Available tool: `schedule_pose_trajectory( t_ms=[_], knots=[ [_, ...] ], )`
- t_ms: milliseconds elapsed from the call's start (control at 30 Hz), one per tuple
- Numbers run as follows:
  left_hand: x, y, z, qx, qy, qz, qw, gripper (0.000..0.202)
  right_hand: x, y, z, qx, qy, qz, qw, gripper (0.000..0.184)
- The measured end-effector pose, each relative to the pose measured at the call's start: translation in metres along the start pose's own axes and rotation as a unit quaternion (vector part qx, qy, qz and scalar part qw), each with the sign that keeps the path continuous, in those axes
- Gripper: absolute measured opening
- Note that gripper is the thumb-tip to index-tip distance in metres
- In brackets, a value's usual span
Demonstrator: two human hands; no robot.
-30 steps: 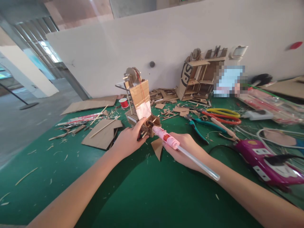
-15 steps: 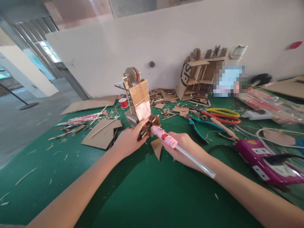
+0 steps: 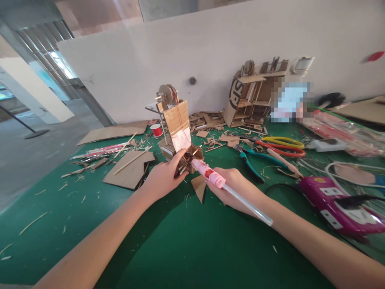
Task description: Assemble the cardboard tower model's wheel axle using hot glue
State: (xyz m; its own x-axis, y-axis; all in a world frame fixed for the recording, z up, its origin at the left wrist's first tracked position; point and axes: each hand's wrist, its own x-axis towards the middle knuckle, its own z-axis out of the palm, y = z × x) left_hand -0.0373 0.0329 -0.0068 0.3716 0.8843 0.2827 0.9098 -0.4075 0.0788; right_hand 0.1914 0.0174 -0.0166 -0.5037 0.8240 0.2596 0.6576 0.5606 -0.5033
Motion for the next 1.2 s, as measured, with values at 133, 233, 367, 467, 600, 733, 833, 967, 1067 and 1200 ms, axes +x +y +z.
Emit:
schedule_pose_trajectory(
  t_ms=[133, 233, 367, 467, 600, 733, 833, 967, 1067, 1200],
  knots=[
    [0.000, 0.000, 0.000, -0.007, -0.015, -0.004, 1.000, 0.065, 0.000, -0.001, -0.002, 0.005, -0.005, 0.000, 1.000, 0.022],
    [0.000, -0.001, 0.000, -0.013, -0.016, -0.005, 1.000, 0.065, 0.000, 0.000, -0.001, 0.004, -0.007, -0.002, 1.000, 0.021],
    [0.000, -0.002, 0.001, -0.010, -0.012, 0.001, 1.000, 0.064, 0.000, 0.000, -0.001, -0.006, -0.005, 0.001, 1.000, 0.020],
    [0.000, -0.003, 0.001, -0.003, -0.010, 0.002, 1.000, 0.064, 0.001, -0.004, -0.002, -0.002, -0.004, 0.019, 1.000, 0.020],
    [0.000, -0.003, 0.002, -0.012, -0.004, -0.002, 1.000, 0.065, 0.000, -0.009, -0.003, 0.013, 0.000, 0.044, 0.999, 0.019],
    [-0.001, -0.002, 0.003, -0.020, 0.027, -0.007, 0.999, 0.071, -0.001, -0.011, -0.004, 0.025, -0.003, 0.064, 0.998, 0.019],
    [-0.002, -0.001, 0.003, -0.024, 0.055, -0.019, 0.998, 0.069, -0.001, -0.012, -0.004, 0.036, -0.005, 0.071, 0.997, 0.019],
    [-0.002, 0.001, 0.003, -0.033, 0.060, -0.029, 0.997, 0.055, -0.003, -0.012, -0.005, 0.051, 0.004, 0.067, 0.996, 0.021],
    [-0.003, 0.001, 0.003, -0.027, 0.060, -0.032, 0.997, 0.055, -0.005, -0.012, -0.006, 0.075, 0.035, 0.044, 0.996, 0.023],
    [-0.004, -0.001, 0.004, -0.025, 0.063, -0.035, 0.997, 0.054, -0.007, -0.012, -0.006, 0.103, 0.033, 0.026, 0.994, 0.023]
  ],
)
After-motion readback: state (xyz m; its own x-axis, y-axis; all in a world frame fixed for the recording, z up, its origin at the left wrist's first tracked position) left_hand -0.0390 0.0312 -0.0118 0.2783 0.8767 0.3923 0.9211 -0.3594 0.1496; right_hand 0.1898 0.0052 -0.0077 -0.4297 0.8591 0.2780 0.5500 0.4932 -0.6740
